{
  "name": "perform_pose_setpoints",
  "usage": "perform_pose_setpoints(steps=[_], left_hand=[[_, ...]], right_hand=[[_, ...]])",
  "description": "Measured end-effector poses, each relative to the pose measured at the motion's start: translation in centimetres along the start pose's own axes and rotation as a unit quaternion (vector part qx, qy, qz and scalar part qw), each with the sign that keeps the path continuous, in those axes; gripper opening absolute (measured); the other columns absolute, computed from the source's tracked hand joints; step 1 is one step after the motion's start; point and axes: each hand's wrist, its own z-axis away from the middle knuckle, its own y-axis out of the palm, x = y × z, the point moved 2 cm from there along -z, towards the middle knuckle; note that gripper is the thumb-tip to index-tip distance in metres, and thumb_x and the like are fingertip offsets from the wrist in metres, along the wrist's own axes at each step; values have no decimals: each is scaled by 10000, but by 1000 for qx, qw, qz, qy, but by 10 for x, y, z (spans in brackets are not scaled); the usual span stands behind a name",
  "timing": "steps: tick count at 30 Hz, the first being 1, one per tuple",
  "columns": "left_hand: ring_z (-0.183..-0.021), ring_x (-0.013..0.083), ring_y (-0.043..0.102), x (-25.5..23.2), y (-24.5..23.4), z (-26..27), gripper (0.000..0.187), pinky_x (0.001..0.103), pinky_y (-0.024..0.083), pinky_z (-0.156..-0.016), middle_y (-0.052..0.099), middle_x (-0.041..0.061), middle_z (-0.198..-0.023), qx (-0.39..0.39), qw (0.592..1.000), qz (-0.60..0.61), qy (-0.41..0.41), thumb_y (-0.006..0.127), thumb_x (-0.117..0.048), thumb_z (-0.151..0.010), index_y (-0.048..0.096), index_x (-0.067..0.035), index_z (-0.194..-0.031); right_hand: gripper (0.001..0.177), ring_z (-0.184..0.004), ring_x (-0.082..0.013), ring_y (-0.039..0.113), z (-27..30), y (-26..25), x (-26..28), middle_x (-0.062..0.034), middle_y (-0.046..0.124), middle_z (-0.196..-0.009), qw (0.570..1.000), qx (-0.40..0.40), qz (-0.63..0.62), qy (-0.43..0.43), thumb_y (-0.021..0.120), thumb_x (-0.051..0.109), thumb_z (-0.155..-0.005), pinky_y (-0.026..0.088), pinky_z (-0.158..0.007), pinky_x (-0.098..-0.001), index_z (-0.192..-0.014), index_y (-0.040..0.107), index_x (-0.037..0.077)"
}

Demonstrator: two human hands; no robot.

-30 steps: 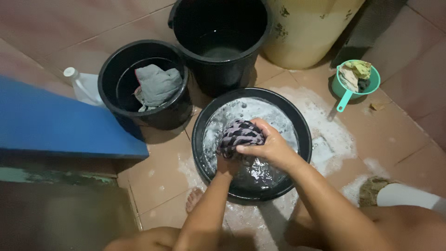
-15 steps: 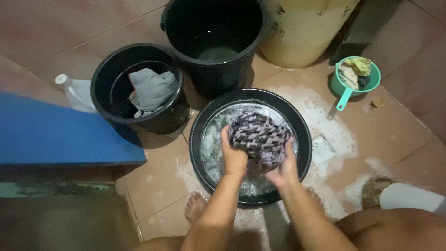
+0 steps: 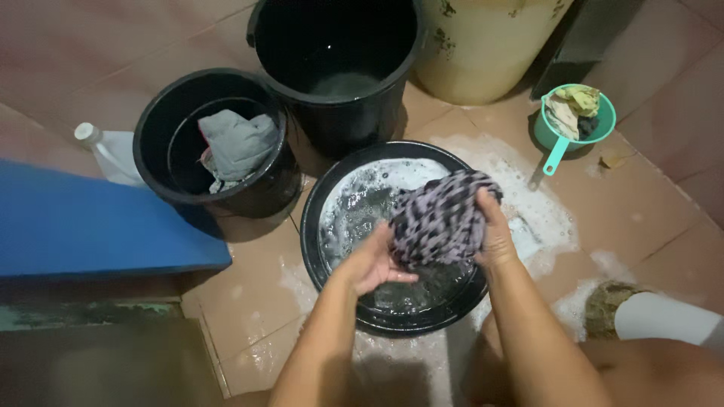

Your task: The person washes several pieces of clothing by hand in a black basin filled with soapy water. They scrub and rinse each item individually, then transfer the wet clothes into a green colander placed inside a larger bucket.

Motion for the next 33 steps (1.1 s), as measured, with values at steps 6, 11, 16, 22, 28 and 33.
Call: perform_pose_setpoints(steps=[6,11,16,22,28,33], left_hand=[[-1288,343,562,-11,-4,-37,950,529,475,-1040,523,196,-1478,-256,964,-15,67,659,-542,-817,283,-128,-1585],[-1036,372,656,-19,4,-44,595,480,549,-868,678,223,-1151,-313,909,-103,255,800,-199,-772,557,-19,-1285],[-988,309,662,-48,26,-33,346,413,545,-885,667,126,-1034,-323,695,-514,385,797,-195,-699,669,-52,-986],[-1024,365,630,-89,62,-15,339,456,509,-921,661,108,-1042,-229,582,-681,381,823,-239,-674,690,-113,-959],[-1005,355,604,-111,84,13,377,460,512,-887,630,83,-1055,-148,538,-735,385,834,-268,-688,686,-143,-1011],[-983,339,610,-115,103,28,395,456,526,-838,634,65,-1067,-122,515,-756,386,846,-283,-687,703,-174,-1039]], right_hand=[[553,-1019,-204,711,15,43,-4,-44,729,-1125,986,-19,144,-80,717,252,-832,560,-946,-417,-1362,570,195],[316,-915,-268,719,-6,41,-23,-114,731,-1029,996,-82,21,-16,643,311,-969,592,-871,-445,-1141,658,46],[344,-865,-277,718,-46,27,-51,-119,743,-987,990,-104,-16,94,557,404,-983,592,-832,-439,-1005,707,96],[463,-812,-271,732,-75,35,-62,-119,764,-929,976,-120,54,176,430,446,-933,607,-764,-429,-980,717,86],[290,-839,-219,733,-94,50,-58,-112,744,-968,969,45,99,220,510,286,-1003,631,-752,-368,-1028,704,71],[154,-753,-189,733,-90,63,-31,-81,736,-920,948,86,175,252,563,219,-983,630,-634,-369,-1015,678,121]])
